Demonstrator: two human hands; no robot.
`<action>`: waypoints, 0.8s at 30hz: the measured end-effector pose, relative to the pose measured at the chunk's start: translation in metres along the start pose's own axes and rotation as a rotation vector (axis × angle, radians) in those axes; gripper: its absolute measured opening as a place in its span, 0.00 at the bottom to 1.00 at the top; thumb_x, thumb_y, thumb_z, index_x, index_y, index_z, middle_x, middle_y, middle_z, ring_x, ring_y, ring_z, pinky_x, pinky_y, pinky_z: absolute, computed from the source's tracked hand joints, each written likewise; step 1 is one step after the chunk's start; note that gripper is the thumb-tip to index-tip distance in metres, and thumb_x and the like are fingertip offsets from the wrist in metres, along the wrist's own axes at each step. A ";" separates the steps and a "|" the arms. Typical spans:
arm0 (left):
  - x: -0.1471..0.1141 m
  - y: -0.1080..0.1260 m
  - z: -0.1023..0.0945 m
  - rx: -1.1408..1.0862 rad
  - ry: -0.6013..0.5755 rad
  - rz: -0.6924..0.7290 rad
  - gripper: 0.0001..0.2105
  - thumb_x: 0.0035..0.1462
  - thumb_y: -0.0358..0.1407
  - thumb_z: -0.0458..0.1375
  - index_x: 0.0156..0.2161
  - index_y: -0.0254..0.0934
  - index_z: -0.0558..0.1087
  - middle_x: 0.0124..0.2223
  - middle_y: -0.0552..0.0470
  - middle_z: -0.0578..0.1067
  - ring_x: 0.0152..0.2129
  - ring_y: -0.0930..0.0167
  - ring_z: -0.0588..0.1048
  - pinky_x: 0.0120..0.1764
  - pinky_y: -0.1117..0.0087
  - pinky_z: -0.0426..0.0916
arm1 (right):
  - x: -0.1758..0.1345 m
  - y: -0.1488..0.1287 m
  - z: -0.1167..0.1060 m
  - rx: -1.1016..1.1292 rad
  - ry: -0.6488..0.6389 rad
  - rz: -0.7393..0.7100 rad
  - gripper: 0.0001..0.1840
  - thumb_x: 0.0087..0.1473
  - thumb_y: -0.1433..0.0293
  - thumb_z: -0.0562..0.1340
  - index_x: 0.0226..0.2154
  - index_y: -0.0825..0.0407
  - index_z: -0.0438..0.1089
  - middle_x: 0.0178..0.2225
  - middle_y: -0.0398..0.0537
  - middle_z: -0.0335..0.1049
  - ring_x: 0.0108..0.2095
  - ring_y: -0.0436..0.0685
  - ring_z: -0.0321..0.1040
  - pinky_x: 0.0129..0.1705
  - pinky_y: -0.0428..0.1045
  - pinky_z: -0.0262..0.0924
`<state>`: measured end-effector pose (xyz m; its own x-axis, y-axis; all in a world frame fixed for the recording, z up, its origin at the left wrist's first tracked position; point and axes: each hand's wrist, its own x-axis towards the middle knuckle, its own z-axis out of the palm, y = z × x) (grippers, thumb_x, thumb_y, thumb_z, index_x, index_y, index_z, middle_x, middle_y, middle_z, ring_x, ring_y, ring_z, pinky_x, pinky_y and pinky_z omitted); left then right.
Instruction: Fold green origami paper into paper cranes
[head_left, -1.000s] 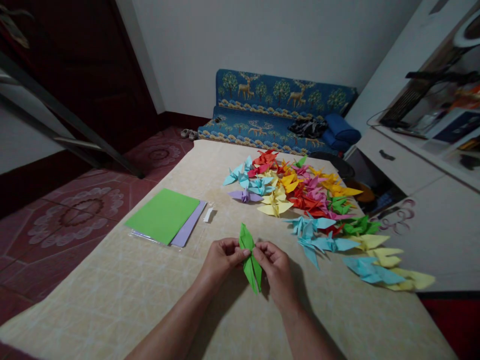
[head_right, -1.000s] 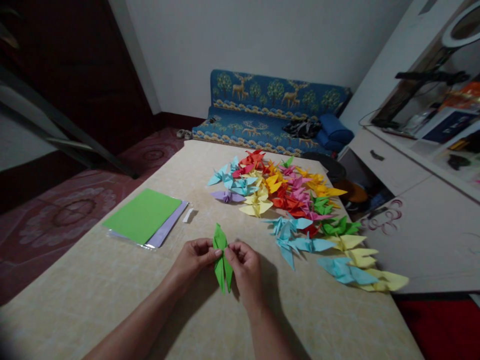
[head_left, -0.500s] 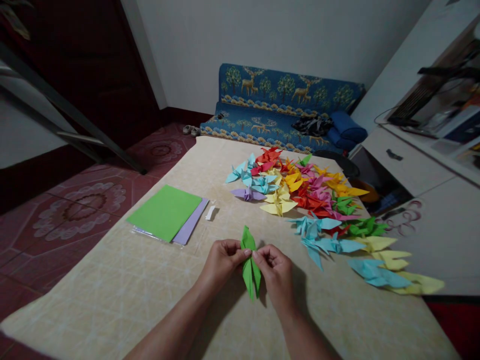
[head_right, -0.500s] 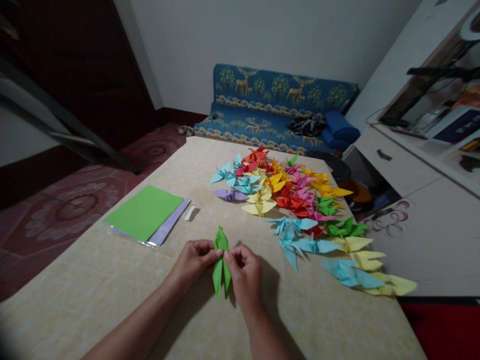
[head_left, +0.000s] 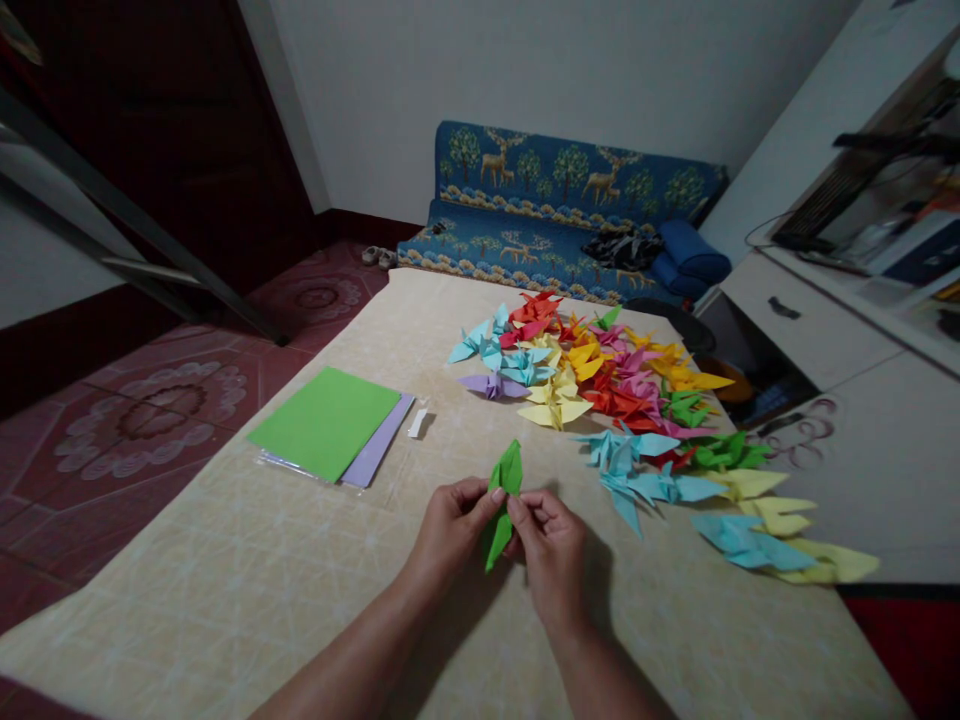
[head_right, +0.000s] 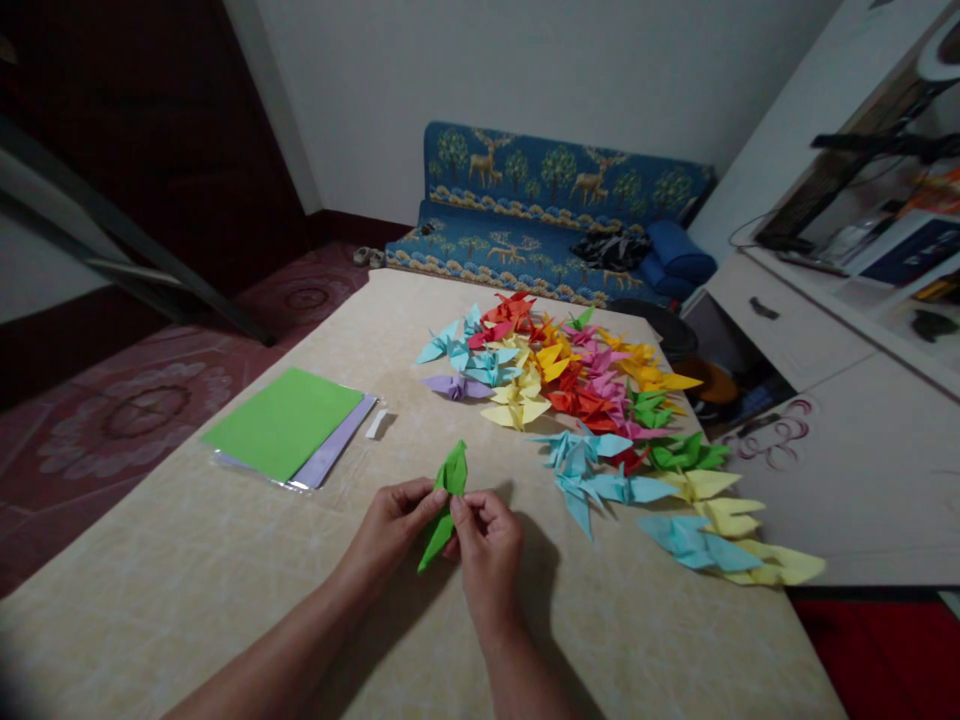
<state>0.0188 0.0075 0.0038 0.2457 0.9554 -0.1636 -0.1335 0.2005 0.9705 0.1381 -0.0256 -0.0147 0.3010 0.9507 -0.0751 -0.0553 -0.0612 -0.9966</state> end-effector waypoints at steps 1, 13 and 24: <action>-0.001 0.001 0.001 0.049 0.007 0.034 0.17 0.52 0.44 0.63 0.22 0.31 0.75 0.22 0.52 0.70 0.22 0.73 0.67 0.27 0.73 0.60 | 0.000 0.000 0.001 0.012 0.008 0.004 0.16 0.48 0.56 0.66 0.25 0.50 0.66 0.17 0.39 0.65 0.16 0.50 0.62 0.18 0.44 0.57; -0.004 -0.009 -0.003 0.150 -0.064 -0.020 0.21 0.55 0.50 0.58 0.26 0.30 0.75 0.22 0.52 0.66 0.21 0.74 0.61 0.24 0.74 0.53 | -0.002 -0.004 0.001 -0.148 0.094 -0.185 0.12 0.50 0.61 0.65 0.23 0.51 0.68 0.20 0.41 0.65 0.22 0.51 0.61 0.24 0.45 0.57; -0.008 -0.010 0.004 0.047 -0.007 -0.035 0.20 0.53 0.50 0.61 0.29 0.31 0.75 0.23 0.53 0.68 0.22 0.74 0.63 0.25 0.75 0.58 | -0.005 -0.005 0.003 -0.078 0.062 -0.152 0.14 0.53 0.60 0.63 0.24 0.51 0.66 0.21 0.41 0.62 0.23 0.50 0.58 0.24 0.44 0.54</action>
<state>0.0224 -0.0031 -0.0035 0.2560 0.9465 -0.1962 -0.0793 0.2228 0.9716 0.1343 -0.0291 -0.0095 0.3587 0.9303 0.0771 0.0685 0.0561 -0.9961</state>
